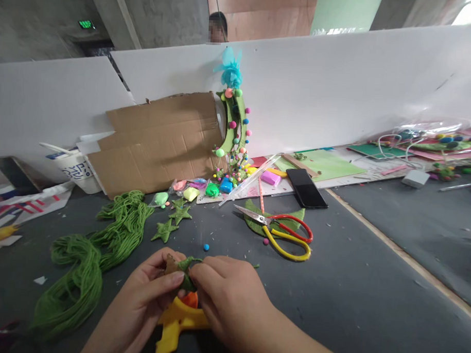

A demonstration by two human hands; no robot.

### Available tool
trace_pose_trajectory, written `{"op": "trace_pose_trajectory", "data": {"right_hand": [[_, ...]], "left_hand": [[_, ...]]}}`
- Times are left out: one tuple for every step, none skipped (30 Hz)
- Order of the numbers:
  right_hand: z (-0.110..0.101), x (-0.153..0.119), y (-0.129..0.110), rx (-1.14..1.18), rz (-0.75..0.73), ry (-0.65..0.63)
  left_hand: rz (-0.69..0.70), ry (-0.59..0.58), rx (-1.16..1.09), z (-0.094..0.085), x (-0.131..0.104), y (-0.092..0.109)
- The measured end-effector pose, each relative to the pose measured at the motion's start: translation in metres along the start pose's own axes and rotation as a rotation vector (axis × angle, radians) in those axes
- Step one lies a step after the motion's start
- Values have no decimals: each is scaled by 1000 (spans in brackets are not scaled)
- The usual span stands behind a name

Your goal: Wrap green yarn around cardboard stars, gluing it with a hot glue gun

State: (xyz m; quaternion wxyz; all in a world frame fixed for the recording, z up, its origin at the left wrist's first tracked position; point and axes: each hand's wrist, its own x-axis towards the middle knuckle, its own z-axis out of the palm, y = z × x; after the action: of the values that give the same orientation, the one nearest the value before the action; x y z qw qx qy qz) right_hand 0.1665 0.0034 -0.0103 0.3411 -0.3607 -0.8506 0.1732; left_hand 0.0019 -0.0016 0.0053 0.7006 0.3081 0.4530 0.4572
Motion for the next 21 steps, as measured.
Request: {"op": "trace_pose_trajectory", "data": {"right_hand": [[1,0,0,-14,-12,13],[2,0,0,-33,-25,25],[3,0,1,-56,-38,34],[3,0,1,-84,-53,36],[4,-1,1,-116,-65,33],[4,-2,1,-150,-76,20],[4,-2,1,-185,-87,1],[3,-3,1,-218,-100,-25],[2,-3,0,-248,-117,-57],[0,-3,0,-275,-135,-92],[-1,-2,0,-300,-154,-124],[-3,-1,0,-320,-170,-150],[-5,0,0,-330,-179,-167],[-6,1,1,-326,-177,-175],[-7,2,2,-304,-167,-179],[-9,4,3,-262,-150,-178],[-11,5,5,-200,-122,-176],[-13,6,6,-122,-82,-176],[-15,7,7,-25,-27,-183],[-18,8,8,88,44,-195],[-21,8,10,219,127,-218]], "left_hand": [[23,16,41,0,0,1],[50,39,100,0,0,1],[80,68,172,0,-1,2],[108,101,253,1,-1,3],[132,134,338,1,-1,3],[153,162,425,1,-1,4],[176,184,509,2,-1,4],[200,198,590,3,-1,4],[225,204,663,3,0,4],[247,203,725,4,0,3],[262,202,774,6,0,3],[267,200,809,7,1,3],[260,194,826,8,1,3],[239,178,823,8,1,3],[203,152,802,9,2,4],[153,120,767,9,2,5],[93,83,722,9,2,6],[34,42,677,8,2,6],[-11,10,636,8,1,7],[-41,-15,599,7,1,7],[-57,-39,566,7,0,7]]}}
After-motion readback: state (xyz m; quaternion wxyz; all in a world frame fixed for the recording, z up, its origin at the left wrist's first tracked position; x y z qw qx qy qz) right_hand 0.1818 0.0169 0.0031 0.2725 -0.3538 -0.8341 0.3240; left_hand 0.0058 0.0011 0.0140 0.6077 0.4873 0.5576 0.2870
